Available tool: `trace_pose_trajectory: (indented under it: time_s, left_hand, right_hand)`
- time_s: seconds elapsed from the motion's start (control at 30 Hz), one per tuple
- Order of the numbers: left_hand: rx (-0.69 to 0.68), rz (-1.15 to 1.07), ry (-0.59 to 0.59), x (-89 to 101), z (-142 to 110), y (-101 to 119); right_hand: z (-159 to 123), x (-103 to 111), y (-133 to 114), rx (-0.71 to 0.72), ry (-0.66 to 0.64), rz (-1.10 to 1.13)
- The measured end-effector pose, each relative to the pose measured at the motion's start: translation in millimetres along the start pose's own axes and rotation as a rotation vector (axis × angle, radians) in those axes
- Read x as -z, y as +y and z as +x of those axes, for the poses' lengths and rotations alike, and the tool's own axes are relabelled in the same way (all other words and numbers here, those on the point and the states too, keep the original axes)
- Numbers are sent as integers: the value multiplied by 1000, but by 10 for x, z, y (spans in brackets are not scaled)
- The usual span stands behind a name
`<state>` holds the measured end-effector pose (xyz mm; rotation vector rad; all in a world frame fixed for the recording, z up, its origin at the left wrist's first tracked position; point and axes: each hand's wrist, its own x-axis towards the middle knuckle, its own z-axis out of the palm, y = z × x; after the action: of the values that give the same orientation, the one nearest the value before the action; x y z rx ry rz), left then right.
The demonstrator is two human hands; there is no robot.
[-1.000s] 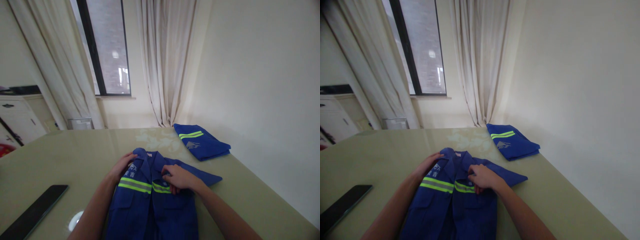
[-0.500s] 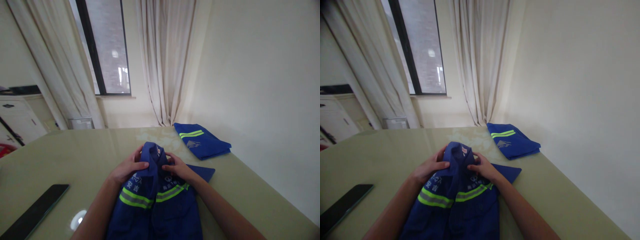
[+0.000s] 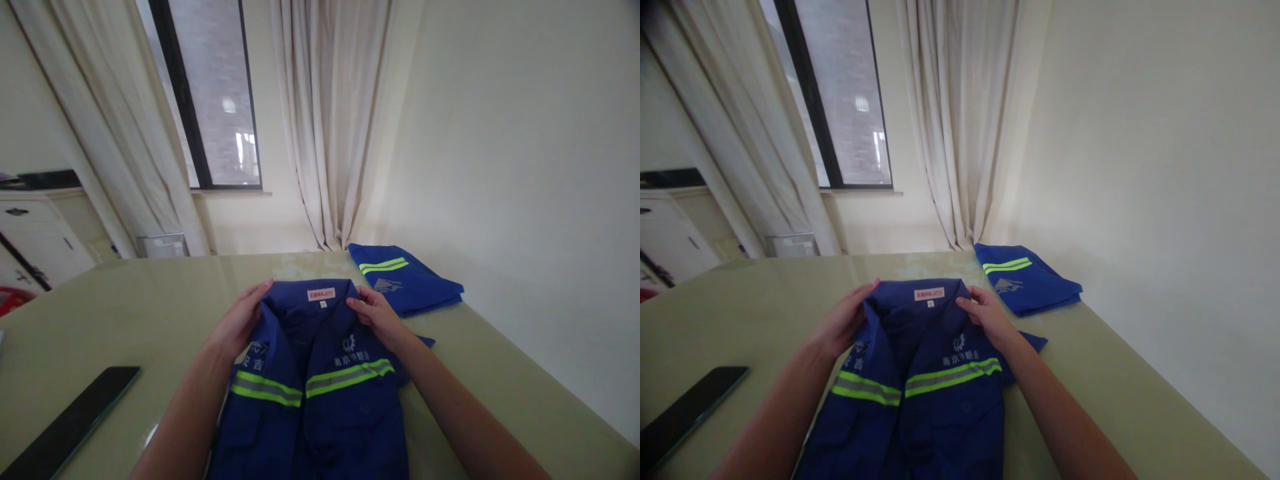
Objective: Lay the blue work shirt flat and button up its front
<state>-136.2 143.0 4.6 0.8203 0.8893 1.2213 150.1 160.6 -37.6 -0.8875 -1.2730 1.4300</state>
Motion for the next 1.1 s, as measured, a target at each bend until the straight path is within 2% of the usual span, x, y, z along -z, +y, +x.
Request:
trace_pose_trajectory:
  time_s: [0.17, 0.3, 0.4, 0.47, 0.6, 0.67, 0.77, 0.93, 1.1]
  left_hand:
    - [-93, 187, -77, 26, -46, 67]
    - [-272, 522, -105, -43, -142, 211]
    - [-303, 731, -173, -65, -204, 307]
    - [-264, 721, -195, -27, -231, 331]
    - [-109, 410, -257, 165, -254, 318]
    - [-69, 368, -293, 260, -241, 308]
    - [-76, 430, -274, 314, -182, 286]
    - [-173, 505, -178, 226, -48, 175]
    - [-193, 661, -274, 177, -10, 96]
  right_hand:
    - [-13, 0, -95, 13, 37, 24]
    - [-13, -12, -102, 20, 41, 31]
    - [-14, -20, -102, 39, 53, 32]
    - [-17, -26, -107, 51, 44, 27]
    - [-15, -31, -107, 40, 42, 8]
    - [-8, -31, -99, 42, 74, 6]
    - [3, -39, -93, 60, 96, 6]
    - [2, -78, -141, 61, 59, -52]
    - [5, -91, -185, 63, 39, -99]
